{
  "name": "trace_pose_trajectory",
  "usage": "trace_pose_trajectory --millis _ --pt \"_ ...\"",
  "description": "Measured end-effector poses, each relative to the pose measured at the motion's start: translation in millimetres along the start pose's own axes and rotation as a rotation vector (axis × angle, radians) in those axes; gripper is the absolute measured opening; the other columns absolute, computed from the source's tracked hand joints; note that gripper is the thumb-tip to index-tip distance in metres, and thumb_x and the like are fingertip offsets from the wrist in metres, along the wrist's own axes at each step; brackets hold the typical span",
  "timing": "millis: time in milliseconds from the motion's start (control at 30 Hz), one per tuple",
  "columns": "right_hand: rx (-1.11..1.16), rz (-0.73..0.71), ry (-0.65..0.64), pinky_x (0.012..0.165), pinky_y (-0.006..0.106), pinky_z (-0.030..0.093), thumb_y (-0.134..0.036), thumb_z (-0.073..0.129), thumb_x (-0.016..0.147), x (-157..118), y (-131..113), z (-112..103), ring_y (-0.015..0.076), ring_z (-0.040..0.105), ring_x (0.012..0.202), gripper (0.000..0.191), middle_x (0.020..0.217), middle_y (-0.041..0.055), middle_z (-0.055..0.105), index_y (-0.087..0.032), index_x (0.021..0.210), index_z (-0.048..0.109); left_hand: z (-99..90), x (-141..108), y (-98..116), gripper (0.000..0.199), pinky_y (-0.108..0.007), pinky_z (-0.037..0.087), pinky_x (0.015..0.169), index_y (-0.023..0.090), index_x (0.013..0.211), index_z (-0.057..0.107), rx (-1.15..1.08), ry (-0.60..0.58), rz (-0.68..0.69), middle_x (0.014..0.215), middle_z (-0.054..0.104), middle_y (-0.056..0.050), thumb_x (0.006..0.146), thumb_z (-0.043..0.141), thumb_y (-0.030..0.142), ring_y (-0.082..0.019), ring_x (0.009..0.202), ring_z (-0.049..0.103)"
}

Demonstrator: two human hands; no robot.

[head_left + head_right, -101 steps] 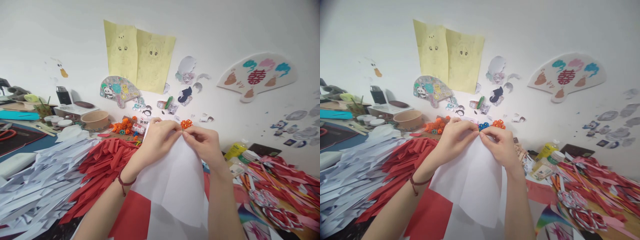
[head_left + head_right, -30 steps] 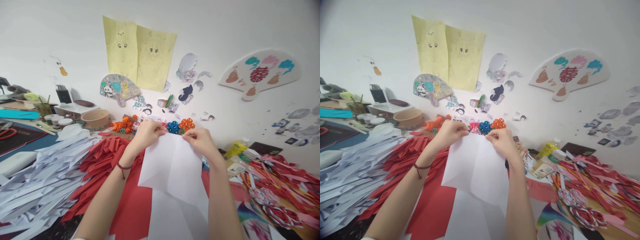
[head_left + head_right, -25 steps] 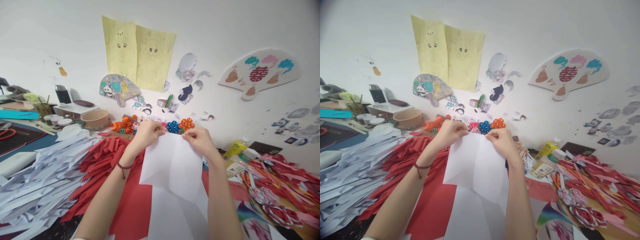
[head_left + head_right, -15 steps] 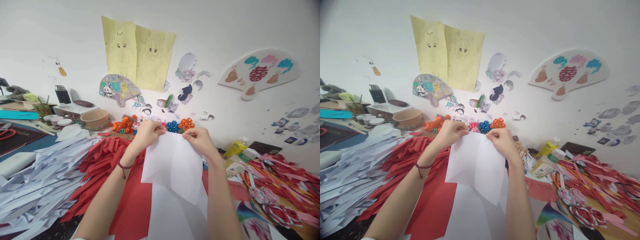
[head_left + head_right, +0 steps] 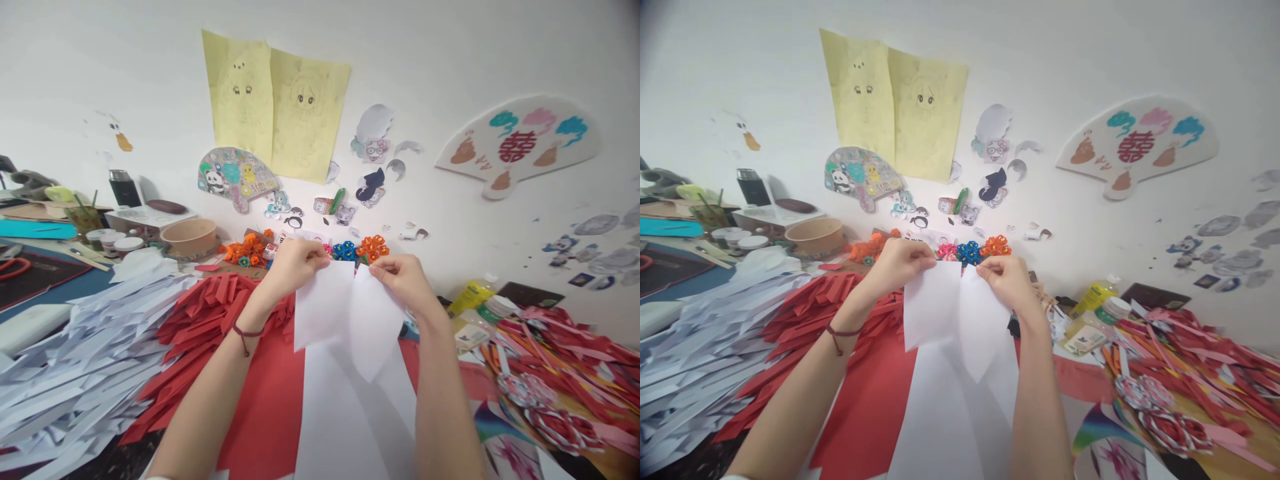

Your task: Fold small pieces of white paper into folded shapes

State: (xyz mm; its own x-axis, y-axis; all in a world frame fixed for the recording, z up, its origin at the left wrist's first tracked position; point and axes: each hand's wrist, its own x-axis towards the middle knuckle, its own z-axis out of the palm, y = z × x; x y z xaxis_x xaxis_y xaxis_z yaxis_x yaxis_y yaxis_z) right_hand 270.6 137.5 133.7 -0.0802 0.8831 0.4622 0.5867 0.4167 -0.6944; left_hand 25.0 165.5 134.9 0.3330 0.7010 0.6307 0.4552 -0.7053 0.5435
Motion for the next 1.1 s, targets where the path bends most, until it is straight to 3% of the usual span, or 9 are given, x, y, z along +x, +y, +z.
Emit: trace_pose_trajectory --millis 233,400,567,633,733,867,967,1100 --pt "0.042 -0.017 -0.049 0.061 0.028 0.046 -0.043 0.065 0.078 -4 -7 -3 0.0191 0.062 0.070 0.029 0.077 0.0059 0.070 -0.015 0.079 0.070 -0.4 -1 5 0.015 -0.027 0.048 0.075 0.018 0.079 0.070 -0.018 -0.024 0.025 0.077 0.072 -0.002 0.081 0.059 0.028 -0.017 0.075 0.065" --pt "-0.002 0.030 -0.086 0.061 0.028 0.047 -0.045 0.073 0.070 -8 -11 -13 0.0201 0.063 0.073 0.034 0.083 0.0053 0.070 -0.018 0.092 0.070 -0.3 0 7 0.016 -0.028 0.048 0.078 0.019 0.081 0.071 0.002 0.024 0.028 0.085 0.073 -0.002 0.082 0.058 0.028 -0.018 0.082 0.065" --pt "0.063 0.101 -0.142 0.061 0.026 0.046 -0.041 0.075 0.070 -12 -10 -25 0.0190 0.062 0.074 0.027 0.080 0.0039 0.068 -0.015 0.077 0.070 -2.8 1 8 0.017 -0.028 0.047 0.081 0.018 0.078 0.071 -0.101 0.088 -0.017 0.087 0.073 -0.003 0.080 0.062 0.033 -0.018 0.084 0.065" --pt "0.113 0.128 -0.108 0.058 0.025 0.045 -0.042 0.076 0.069 -13 -10 -26 0.0181 0.061 0.070 0.029 0.078 0.0036 0.068 -0.015 0.077 0.070 -3.0 1 7 0.022 -0.027 0.049 0.075 0.017 0.084 0.070 -0.250 0.091 -0.100 0.086 0.073 -0.005 0.077 0.066 0.038 -0.018 0.081 0.066" --pt "0.221 0.200 0.031 0.053 0.026 0.046 -0.043 0.080 0.063 -12 -9 -25 0.0181 0.061 0.062 0.035 0.076 0.0035 0.069 -0.015 0.083 0.072 -3.4 1 6 0.045 -0.024 0.049 0.059 0.017 0.104 0.067 -0.551 0.074 -0.282 0.081 0.071 -0.006 0.070 0.072 0.046 -0.017 0.068 0.066" --pt "0.390 0.185 0.210 0.049 0.027 0.047 -0.040 0.083 0.059 -13 -12 -25 0.0187 0.061 0.057 0.035 0.070 0.0030 0.070 -0.017 0.082 0.073 -1.0 0 4 0.052 -0.026 0.051 0.059 0.015 0.104 0.067 -0.849 0.028 -0.350 0.085 0.071 -0.008 0.064 0.077 0.046 -0.019 0.069 0.067" --pt "0.463 0.122 0.246 0.052 0.027 0.050 -0.037 0.084 0.059 -13 -16 -24 0.0194 0.064 0.061 0.032 0.077 0.0039 0.072 -0.018 0.082 0.073 6.8 0 4 0.044 -0.026 0.050 0.057 0.011 0.090 0.069 -0.892 0.008 -0.391 0.083 0.071 -0.010 0.065 0.076 0.047 -0.019 0.067 0.066" --pt "0.553 0.154 0.324 0.060 0.031 0.056 -0.037 0.084 0.060 -7 -15 -16 0.0228 0.069 0.072 0.058 0.093 0.0044 0.074 -0.027 0.114 0.066 21.9 0 1 0.039 -0.023 0.044 0.050 0.011 0.079 0.067 -0.780 0.189 -0.384 0.073 0.069 -0.007 0.068 0.073 0.048 -0.016 0.059 0.061"
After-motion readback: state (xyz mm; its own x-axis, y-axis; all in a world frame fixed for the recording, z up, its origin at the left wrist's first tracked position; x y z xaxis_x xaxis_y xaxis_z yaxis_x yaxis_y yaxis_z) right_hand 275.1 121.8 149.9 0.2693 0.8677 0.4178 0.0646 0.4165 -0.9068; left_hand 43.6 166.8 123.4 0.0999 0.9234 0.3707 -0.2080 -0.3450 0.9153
